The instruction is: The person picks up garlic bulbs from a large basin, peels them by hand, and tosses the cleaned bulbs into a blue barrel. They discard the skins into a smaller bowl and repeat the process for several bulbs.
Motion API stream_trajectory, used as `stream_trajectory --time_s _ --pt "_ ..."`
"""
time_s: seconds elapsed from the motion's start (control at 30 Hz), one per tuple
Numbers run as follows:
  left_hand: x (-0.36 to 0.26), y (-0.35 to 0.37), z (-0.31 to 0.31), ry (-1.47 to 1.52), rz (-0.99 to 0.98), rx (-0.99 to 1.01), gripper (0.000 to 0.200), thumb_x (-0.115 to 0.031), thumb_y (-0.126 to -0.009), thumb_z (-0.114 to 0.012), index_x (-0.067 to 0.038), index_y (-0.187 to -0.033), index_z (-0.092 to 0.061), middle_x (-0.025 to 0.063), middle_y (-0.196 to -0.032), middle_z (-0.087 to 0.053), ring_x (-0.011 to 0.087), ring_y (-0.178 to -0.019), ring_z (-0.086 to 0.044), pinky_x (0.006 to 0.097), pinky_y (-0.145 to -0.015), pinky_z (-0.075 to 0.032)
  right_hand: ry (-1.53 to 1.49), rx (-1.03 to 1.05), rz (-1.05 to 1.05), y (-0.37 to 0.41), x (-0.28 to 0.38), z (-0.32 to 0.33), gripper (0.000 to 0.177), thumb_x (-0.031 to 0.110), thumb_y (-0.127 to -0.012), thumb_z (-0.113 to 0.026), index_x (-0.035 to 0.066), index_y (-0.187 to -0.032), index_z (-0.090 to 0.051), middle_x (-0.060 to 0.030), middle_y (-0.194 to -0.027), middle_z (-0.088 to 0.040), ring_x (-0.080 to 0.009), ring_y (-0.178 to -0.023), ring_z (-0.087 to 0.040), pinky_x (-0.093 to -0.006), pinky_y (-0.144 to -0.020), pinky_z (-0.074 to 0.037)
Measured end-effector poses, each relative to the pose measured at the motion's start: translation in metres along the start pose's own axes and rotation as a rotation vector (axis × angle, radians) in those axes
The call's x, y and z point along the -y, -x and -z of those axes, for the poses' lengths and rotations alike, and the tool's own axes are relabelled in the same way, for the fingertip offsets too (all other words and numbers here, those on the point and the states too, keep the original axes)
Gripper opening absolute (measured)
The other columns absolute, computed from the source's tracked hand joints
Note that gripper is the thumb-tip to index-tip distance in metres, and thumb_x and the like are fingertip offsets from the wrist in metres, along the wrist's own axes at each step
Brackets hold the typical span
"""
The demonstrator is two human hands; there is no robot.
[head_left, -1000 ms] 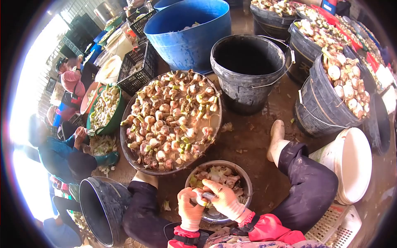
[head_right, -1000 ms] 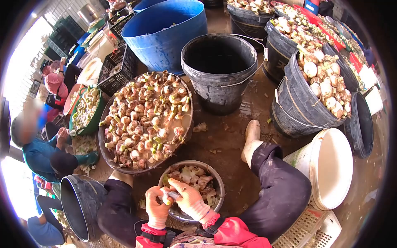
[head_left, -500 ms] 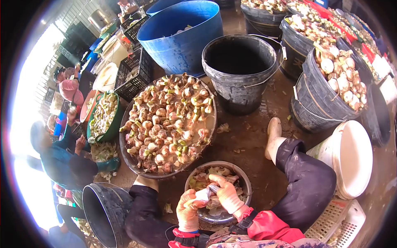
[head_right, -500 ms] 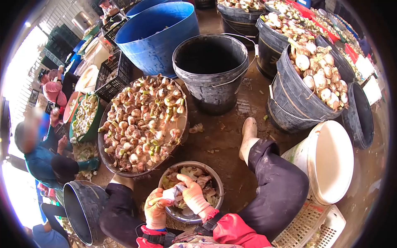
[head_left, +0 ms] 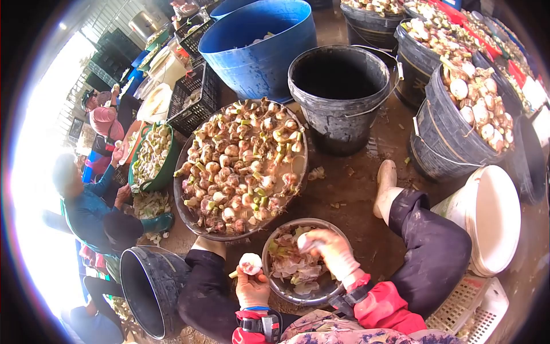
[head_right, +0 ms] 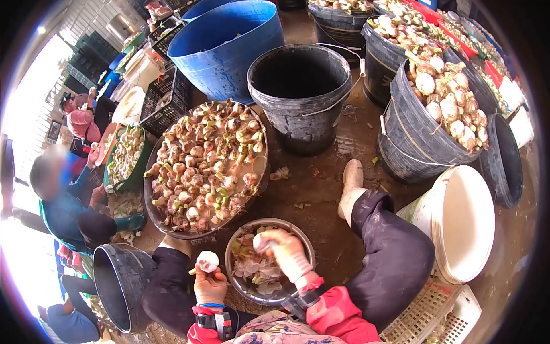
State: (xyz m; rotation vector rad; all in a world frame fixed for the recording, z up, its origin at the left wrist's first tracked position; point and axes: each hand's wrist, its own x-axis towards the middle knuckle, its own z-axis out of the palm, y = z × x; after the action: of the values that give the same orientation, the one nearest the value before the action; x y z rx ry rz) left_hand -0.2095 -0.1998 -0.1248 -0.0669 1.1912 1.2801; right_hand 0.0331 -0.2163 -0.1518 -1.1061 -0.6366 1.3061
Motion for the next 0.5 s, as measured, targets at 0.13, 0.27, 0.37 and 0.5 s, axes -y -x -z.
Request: stream_trajectory --time_s 0.13,0.27,0.37,0.5 --pt "0.01 0.01 -0.011 -0.023 0.048 0.034 0.028 -0.039 -0.091 -0.061 -0.013 -0.103 -0.061 0.0001 -0.092 -0.063 0.0154 -0.075 -0.056 0.0258 -0.057 -0.045 0.384 0.25 0.121 0.02 0.008 -0.047 0.038 0.002 -0.079 -0.067 0.006 -0.116 -0.06 -0.0137 -0.115 -0.061 -0.0261 -0.102 -0.061 -0.0336 -0.09 -0.048" --pt "0.032 0.025 -0.02 -0.218 0.055 0.256 0.024 -0.03 -0.097 -0.05 -0.009 -0.104 -0.06 0.0037 -0.094 -0.062 0.0182 -0.083 -0.059 0.0269 -0.069 -0.048 0.313 0.227 0.271 0.028 0.016 -0.067 0.032 0.001 -0.081 -0.067 0.002 -0.112 -0.062 -0.0114 -0.11 -0.062 -0.0212 -0.101 -0.061 -0.0303 -0.087 -0.049" --pt "0.048 0.006 -0.011 -0.009 0.119 0.077 0.017 -0.019 -0.092 -0.059 -0.005 -0.102 -0.056 0.0067 -0.097 -0.061 0.0191 -0.088 -0.061 0.0313 -0.075 -0.052 0.278 0.163 0.298 0.025 0.023 -0.069 0.021 -0.002 -0.081 -0.066 0.002 -0.101 -0.069 -0.0086 -0.098 -0.069 -0.0174 -0.088 -0.064 -0.0288 -0.081 -0.051" --pt "0.031 0.027 -0.01 -0.103 0.283 0.281 0.028 -0.029 -0.094 -0.053 -0.01 -0.113 -0.058 0.0076 -0.106 -0.065 0.0256 -0.096 -0.063 0.0418 -0.078 -0.053 -0.091 -0.22 -0.2 0.019 0.043 -0.051 0.018 0.008 -0.085 -0.063 0.002 -0.102 -0.066 -0.0049 -0.087 -0.066 -0.0135 -0.078 -0.06 -0.0271 -0.075 -0.049"
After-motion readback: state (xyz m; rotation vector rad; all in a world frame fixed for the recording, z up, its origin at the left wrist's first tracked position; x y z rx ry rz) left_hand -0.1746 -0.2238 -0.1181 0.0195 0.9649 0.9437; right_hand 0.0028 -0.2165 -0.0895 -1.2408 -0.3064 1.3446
